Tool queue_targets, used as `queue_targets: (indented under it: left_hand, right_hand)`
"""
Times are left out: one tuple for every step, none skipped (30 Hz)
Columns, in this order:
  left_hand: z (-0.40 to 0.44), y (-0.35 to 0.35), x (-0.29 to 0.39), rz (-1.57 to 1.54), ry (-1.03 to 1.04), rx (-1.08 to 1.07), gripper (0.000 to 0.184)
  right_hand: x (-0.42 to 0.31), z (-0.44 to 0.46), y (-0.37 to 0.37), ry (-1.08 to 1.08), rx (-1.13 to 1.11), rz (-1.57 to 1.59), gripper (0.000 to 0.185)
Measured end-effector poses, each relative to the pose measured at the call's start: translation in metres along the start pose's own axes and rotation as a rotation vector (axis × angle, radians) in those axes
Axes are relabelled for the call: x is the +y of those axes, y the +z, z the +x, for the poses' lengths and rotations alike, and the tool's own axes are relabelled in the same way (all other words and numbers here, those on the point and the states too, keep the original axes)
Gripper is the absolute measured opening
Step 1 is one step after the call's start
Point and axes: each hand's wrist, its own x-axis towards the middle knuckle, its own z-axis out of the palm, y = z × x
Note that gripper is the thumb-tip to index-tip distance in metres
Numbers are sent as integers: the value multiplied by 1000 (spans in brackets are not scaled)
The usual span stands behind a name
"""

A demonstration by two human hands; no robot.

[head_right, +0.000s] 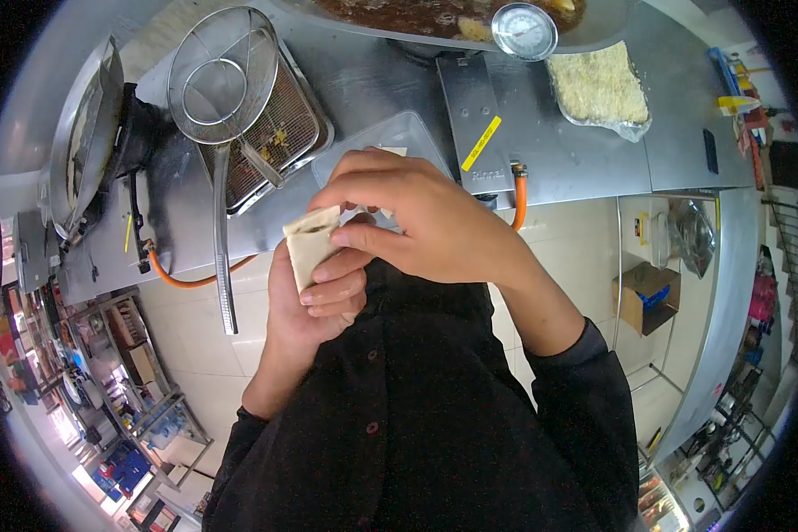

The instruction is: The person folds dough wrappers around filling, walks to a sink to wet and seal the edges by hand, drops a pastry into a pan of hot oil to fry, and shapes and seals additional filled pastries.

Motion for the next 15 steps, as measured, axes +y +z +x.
queue_targets:
  left_hand:
    - [0,0,-1,-15,-15,-28,34]
    - [-1,2,0,-9,-9,-2,35]
    - [-2,4,0,-3,-2,24,36]
    - [-3,5,0,3,6,49,37]
    - [-4,5,0,12,16,86,38]
    - [-5,4,0,20,27,122,38]
    - [-6,4,0,28,39,159,39]
    - [-6,5,-1,65,50,168,38]
    - [-5,7,-1,103,60,178,38]
    - [-4,9,-1,141,68,188,38]
    - [-5,9,-2,215,120,198,36]
    - [-7,9,-2,289,173,207,34]
    - [-8,10,-2,363,228,214,32]
    - [-10,12,-2,474,294,207,31]
    - [-11,15,-2,585,363,199,30]
  right_hand:
    - [0,-1,0,33,-3,15,22]
    - [1,-1,1,66,-6,30,22]
    - [2,-2,3,96,17,54,22]
    - [3,-4,6,126,40,77,22]
    - [3,-5,9,154,63,101,22]
    - [3,-6,12,174,74,124,21]
    - [2,-7,14,194,86,148,20]
    - [3,-7,15,214,97,172,19]
    - [7,-8,18,170,127,177,18]
    - [13,-8,20,126,159,180,18]
    - [15,-9,21,84,191,183,17]
    - [14,-10,20,112,250,236,17]
    - [12,-12,21,140,307,289,17]
    - [11,-12,20,166,363,343,16]
    - [9,-14,14,195,349,375,17]
